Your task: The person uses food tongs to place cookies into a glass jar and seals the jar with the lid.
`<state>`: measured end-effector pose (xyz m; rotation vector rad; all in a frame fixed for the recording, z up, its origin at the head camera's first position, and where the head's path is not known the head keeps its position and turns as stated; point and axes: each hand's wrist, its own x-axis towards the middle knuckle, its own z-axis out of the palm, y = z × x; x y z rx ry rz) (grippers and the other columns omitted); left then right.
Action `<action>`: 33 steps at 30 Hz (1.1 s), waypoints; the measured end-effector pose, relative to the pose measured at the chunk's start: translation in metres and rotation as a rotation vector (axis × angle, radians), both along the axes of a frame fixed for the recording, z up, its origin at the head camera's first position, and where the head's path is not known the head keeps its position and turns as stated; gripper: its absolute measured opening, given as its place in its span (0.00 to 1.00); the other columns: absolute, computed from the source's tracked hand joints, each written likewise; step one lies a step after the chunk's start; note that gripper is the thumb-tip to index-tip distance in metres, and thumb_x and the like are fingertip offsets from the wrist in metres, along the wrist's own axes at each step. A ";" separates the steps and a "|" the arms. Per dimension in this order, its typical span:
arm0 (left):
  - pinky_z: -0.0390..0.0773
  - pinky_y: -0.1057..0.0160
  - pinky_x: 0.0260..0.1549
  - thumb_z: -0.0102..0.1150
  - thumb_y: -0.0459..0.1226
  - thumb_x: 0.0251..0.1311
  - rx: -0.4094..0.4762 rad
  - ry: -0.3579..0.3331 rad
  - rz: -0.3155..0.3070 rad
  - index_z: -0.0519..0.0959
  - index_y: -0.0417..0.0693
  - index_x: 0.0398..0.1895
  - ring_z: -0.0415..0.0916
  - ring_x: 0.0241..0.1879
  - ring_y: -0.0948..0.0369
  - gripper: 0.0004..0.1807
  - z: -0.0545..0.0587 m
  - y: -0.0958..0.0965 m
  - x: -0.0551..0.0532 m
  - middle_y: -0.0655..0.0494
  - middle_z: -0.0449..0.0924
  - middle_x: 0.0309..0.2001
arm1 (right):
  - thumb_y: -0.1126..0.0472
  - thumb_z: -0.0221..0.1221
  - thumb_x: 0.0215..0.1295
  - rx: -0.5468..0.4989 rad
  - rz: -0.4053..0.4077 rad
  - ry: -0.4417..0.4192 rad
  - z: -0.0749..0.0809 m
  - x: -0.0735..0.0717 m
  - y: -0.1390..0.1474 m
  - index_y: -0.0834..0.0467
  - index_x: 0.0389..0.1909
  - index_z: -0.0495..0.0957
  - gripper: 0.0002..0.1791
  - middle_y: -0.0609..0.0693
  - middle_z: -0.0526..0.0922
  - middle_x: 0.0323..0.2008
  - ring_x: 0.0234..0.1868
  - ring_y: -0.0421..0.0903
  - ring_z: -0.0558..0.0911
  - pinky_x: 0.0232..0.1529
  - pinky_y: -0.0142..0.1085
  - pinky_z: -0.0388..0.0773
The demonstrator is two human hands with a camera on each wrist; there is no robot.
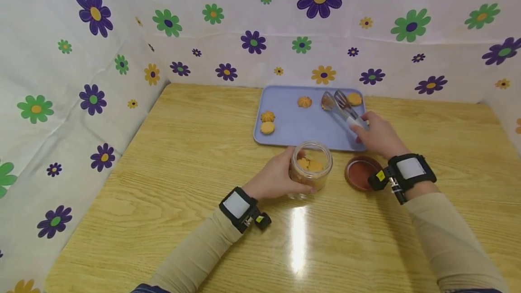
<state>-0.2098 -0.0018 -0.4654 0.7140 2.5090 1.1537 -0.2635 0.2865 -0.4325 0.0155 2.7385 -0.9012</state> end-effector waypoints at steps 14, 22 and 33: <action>0.75 0.60 0.63 0.81 0.53 0.42 0.012 -0.006 -0.001 0.65 0.47 0.73 0.75 0.61 0.60 0.55 0.000 0.000 0.000 0.54 0.77 0.62 | 0.47 0.49 0.79 0.010 0.026 0.048 -0.003 0.002 -0.007 0.71 0.63 0.63 0.30 0.62 0.85 0.34 0.27 0.49 0.74 0.23 0.38 0.69; 0.75 0.61 0.63 0.81 0.53 0.42 0.015 -0.004 -0.005 0.65 0.46 0.73 0.75 0.61 0.60 0.54 0.001 0.001 0.001 0.54 0.77 0.62 | 0.48 0.49 0.79 0.027 0.035 0.060 -0.006 0.003 -0.003 0.68 0.61 0.64 0.27 0.59 0.85 0.32 0.23 0.47 0.72 0.20 0.36 0.66; 0.75 0.59 0.63 0.81 0.54 0.41 0.000 0.008 -0.002 0.66 0.45 0.71 0.75 0.61 0.59 0.54 0.001 0.001 0.001 0.53 0.78 0.62 | 0.45 0.49 0.78 -0.005 0.017 0.105 0.003 0.014 0.001 0.66 0.64 0.64 0.29 0.57 0.86 0.29 0.19 0.45 0.70 0.17 0.35 0.64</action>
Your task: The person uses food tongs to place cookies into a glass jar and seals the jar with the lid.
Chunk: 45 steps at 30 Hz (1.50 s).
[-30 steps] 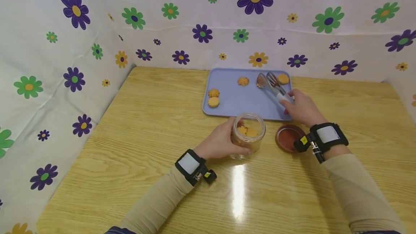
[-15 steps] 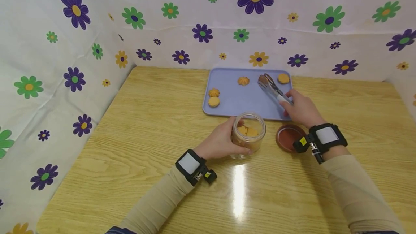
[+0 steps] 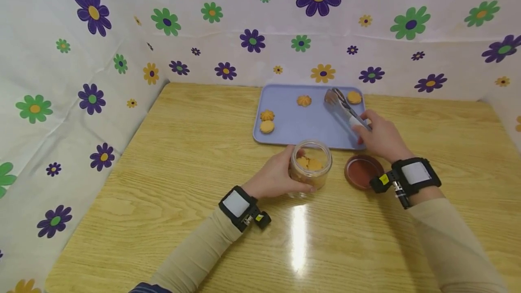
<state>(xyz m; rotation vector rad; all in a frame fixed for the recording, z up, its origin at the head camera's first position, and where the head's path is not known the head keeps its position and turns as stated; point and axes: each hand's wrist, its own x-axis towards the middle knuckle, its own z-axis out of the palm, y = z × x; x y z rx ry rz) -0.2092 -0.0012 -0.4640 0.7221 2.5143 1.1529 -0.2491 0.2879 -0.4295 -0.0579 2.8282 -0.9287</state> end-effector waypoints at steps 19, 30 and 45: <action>0.77 0.59 0.61 0.81 0.54 0.41 -0.001 -0.018 0.007 0.66 0.46 0.70 0.76 0.59 0.59 0.52 0.000 0.000 0.000 0.53 0.78 0.60 | 0.52 0.52 0.78 -0.063 0.045 0.207 0.051 0.068 0.009 0.62 0.63 0.69 0.21 0.53 0.84 0.28 0.12 0.45 0.63 0.10 0.37 0.59; 0.77 0.59 0.62 0.81 0.54 0.42 0.009 -0.014 -0.001 0.64 0.46 0.73 0.75 0.61 0.59 0.55 -0.001 0.000 0.000 0.53 0.77 0.62 | 0.60 0.56 0.76 0.056 0.157 0.276 0.070 0.116 0.005 0.61 0.57 0.74 0.14 0.50 0.83 0.26 0.14 0.41 0.61 0.14 0.35 0.59; 0.76 0.60 0.63 0.81 0.53 0.42 0.023 -0.023 -0.006 0.65 0.45 0.72 0.75 0.60 0.59 0.54 0.000 0.000 0.000 0.53 0.78 0.61 | 0.60 0.58 0.74 0.112 0.238 0.211 0.063 0.139 0.001 0.56 0.55 0.73 0.13 0.42 0.80 0.26 0.17 0.35 0.64 0.17 0.33 0.61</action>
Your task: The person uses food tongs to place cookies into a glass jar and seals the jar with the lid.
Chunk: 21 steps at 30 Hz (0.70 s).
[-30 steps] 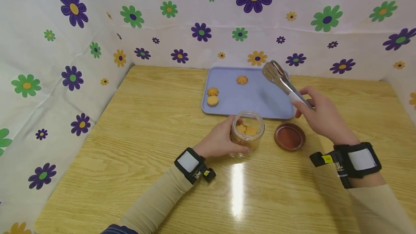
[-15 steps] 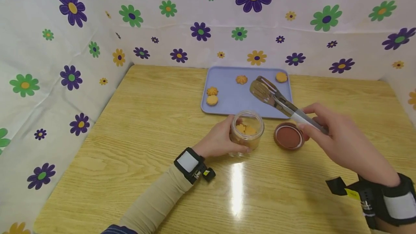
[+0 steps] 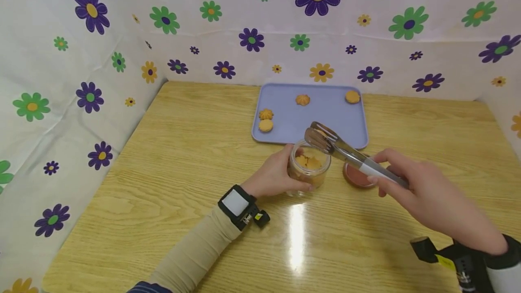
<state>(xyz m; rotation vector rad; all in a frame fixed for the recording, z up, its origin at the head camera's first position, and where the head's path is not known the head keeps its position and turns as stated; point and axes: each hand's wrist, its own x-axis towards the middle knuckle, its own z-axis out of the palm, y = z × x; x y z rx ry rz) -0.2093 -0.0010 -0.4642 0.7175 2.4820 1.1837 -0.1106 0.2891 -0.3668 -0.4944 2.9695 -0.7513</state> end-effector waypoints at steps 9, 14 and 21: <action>0.76 0.59 0.63 0.80 0.53 0.44 -0.015 -0.004 0.000 0.63 0.46 0.74 0.75 0.62 0.59 0.55 0.000 -0.001 0.001 0.53 0.77 0.63 | 0.56 0.57 0.75 0.027 -0.002 -0.088 -0.002 -0.002 -0.002 0.57 0.58 0.72 0.16 0.44 0.81 0.27 0.22 0.36 0.71 0.22 0.34 0.65; 0.76 0.59 0.63 0.79 0.54 0.44 -0.020 0.000 -0.003 0.63 0.46 0.74 0.75 0.61 0.59 0.55 -0.001 -0.001 0.001 0.53 0.77 0.62 | 0.55 0.57 0.75 0.038 -0.007 -0.087 -0.002 -0.001 -0.002 0.56 0.57 0.73 0.15 0.43 0.81 0.27 0.20 0.36 0.69 0.22 0.34 0.64; 0.76 0.59 0.63 0.80 0.54 0.43 -0.017 0.004 -0.005 0.64 0.45 0.73 0.75 0.61 0.59 0.54 0.001 -0.001 0.001 0.53 0.77 0.62 | 0.57 0.58 0.75 0.042 -0.002 -0.057 -0.004 -0.001 -0.003 0.55 0.56 0.73 0.14 0.42 0.80 0.26 0.17 0.36 0.64 0.18 0.34 0.61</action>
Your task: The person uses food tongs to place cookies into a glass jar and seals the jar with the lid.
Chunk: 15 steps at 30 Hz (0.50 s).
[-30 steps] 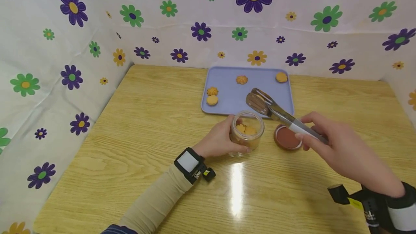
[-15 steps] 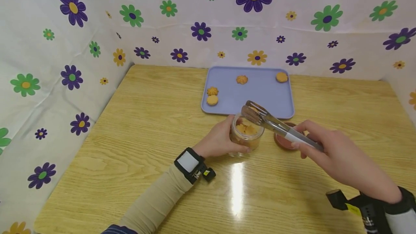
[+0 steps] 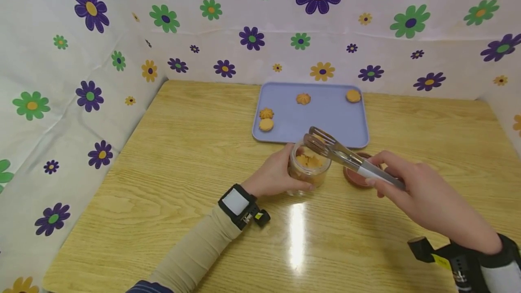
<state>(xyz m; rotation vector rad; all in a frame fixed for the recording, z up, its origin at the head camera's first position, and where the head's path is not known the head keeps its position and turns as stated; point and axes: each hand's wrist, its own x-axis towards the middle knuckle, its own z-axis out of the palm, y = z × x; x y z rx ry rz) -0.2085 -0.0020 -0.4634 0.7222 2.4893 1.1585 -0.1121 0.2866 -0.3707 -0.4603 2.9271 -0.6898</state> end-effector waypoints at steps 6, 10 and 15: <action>0.76 0.59 0.63 0.80 0.53 0.43 0.002 -0.001 0.005 0.64 0.45 0.72 0.75 0.61 0.58 0.54 0.002 0.000 0.001 0.52 0.78 0.61 | 0.56 0.59 0.74 0.003 -0.008 0.036 -0.001 0.000 0.000 0.55 0.58 0.73 0.16 0.43 0.82 0.27 0.18 0.34 0.67 0.17 0.33 0.62; 0.75 0.59 0.64 0.80 0.53 0.43 -0.005 -0.007 0.007 0.64 0.45 0.73 0.75 0.62 0.58 0.54 0.002 0.000 0.000 0.52 0.77 0.63 | 0.55 0.60 0.73 -0.010 -0.014 0.055 -0.001 0.001 0.001 0.56 0.58 0.74 0.17 0.45 0.84 0.28 0.21 0.34 0.72 0.18 0.33 0.65; 0.75 0.58 0.64 0.80 0.53 0.43 -0.013 -0.009 0.012 0.63 0.45 0.74 0.75 0.62 0.57 0.55 0.002 0.001 0.001 0.52 0.77 0.63 | 0.56 0.61 0.72 -0.014 -0.013 0.076 0.000 0.002 0.000 0.56 0.58 0.74 0.17 0.45 0.85 0.28 0.22 0.34 0.73 0.19 0.32 0.66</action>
